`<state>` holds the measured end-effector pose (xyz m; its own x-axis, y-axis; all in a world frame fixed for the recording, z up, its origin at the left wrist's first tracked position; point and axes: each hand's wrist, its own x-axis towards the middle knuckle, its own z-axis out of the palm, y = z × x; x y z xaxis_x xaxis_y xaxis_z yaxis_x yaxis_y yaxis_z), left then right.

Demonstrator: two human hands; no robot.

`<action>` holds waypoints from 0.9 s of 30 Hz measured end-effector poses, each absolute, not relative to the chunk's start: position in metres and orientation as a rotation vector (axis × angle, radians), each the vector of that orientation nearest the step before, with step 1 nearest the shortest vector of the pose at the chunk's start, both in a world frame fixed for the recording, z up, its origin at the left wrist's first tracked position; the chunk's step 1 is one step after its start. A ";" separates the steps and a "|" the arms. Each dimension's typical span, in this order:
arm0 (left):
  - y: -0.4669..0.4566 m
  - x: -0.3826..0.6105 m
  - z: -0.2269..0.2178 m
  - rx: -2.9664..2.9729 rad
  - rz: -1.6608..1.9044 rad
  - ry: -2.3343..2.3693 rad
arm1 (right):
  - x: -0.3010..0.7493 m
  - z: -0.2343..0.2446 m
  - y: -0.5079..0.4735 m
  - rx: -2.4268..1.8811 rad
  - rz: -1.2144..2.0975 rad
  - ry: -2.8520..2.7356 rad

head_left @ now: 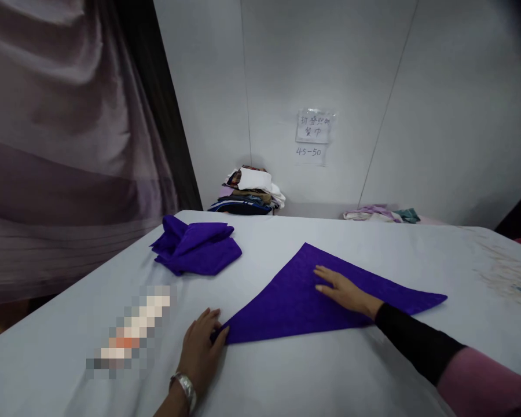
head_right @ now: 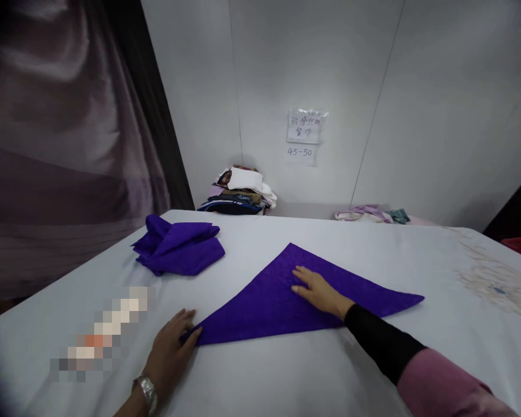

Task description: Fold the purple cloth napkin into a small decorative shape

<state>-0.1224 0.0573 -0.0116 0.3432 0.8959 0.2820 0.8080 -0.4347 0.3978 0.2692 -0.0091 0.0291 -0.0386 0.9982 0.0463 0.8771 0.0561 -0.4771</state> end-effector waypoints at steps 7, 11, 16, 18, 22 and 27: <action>0.062 -0.127 -0.020 2.417 0.818 1.442 | 0.306 0.025 0.088 -2.129 0.214 -1.696; 0.063 -0.129 -0.022 2.467 0.810 1.387 | 0.309 0.010 0.118 -2.236 0.137 -1.629; 0.064 -0.130 -0.019 2.543 0.719 1.302 | 0.310 -0.004 0.137 -2.322 0.089 -1.594; 0.064 -0.131 -0.018 2.584 0.686 1.263 | 0.311 -0.007 0.141 -2.346 0.080 -1.581; 0.065 -0.132 -0.019 2.668 0.683 1.202 | 0.312 -0.011 0.146 -2.363 0.057 -1.560; 0.063 -0.133 -0.021 2.755 0.720 1.154 | 0.312 -0.012 0.151 -2.350 0.018 -1.548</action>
<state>-0.1335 0.0634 -0.0207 0.6086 0.6887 0.3941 0.6564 -0.7160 0.2376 0.3122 0.1508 -0.0119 0.4109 0.8963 0.1665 0.8923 -0.3580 -0.2751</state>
